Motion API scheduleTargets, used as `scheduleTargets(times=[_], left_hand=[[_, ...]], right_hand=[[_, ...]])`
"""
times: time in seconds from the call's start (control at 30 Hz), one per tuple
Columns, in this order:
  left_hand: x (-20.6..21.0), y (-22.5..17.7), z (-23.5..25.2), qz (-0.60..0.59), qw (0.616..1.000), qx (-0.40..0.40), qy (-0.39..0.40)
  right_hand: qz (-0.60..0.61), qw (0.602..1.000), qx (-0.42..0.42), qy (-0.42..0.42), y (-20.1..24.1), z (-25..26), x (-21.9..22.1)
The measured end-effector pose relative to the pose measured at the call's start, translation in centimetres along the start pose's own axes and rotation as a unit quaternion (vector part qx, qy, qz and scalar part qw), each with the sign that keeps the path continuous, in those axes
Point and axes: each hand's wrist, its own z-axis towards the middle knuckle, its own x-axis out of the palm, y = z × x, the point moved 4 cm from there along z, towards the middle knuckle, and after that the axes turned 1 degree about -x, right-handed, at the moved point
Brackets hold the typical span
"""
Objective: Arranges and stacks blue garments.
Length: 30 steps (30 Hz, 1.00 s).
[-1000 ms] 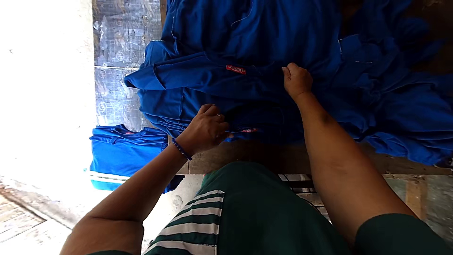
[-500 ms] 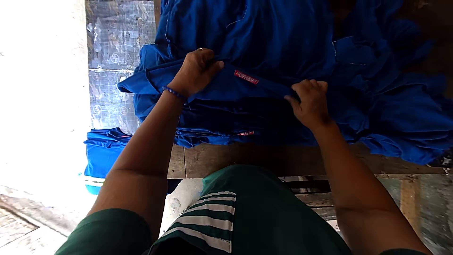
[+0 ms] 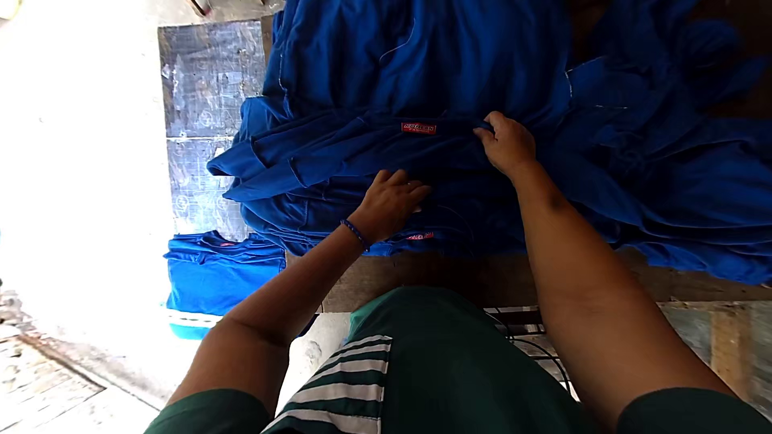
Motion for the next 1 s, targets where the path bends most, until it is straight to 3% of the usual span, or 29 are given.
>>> scheduleTargets(times=[0.17,0.27,0.37,0.5,0.6,0.7,0.87,0.93,1.0], left_hand=[[-0.7,-0.4,-2.0,0.061,0.995,-0.060,0.042],[-2.8,-0.2,-3.0,-0.010,0.999,-0.017,-0.029],[-5.8,1.5,-2.1,-0.101,0.988,-0.043,-0.110],[-8.9,5.4,1.8,-0.107,0.970,-0.094,-0.198],[-9.8,8.8,5.3,-0.114,0.963,-0.140,-0.201],[-8.7,11.7,8.0,-0.121,0.964,-0.192,-0.139],[-4.0,12.9,9.4,-0.089,0.955,-0.284,-0.002],[-4.0,12.7,9.2,-0.092,0.950,-0.295,-0.036],[-4.7,12.3,8.2,-0.114,0.946,-0.276,-0.125]], right_hand=[[0.023,1.000,0.000,0.000,-0.2,-0.3,0.0],[0.114,0.993,-0.028,-0.011,-0.5,-0.5,-0.4],[0.181,0.976,-0.107,-0.049,-0.2,-2.4,-1.7],[0.052,0.935,-0.251,-0.247,1.7,-8.4,-5.2],[-0.037,0.911,-0.301,-0.279,2.8,-11.2,-5.4],[-0.090,0.937,-0.262,-0.212,2.1,-8.9,-3.7],[0.008,0.994,-0.077,-0.077,-0.3,-1.4,-1.9],[0.002,0.998,-0.032,-0.057,0.2,-0.4,-1.9],[-0.008,0.999,-0.025,-0.045,0.3,-0.2,-1.9]])
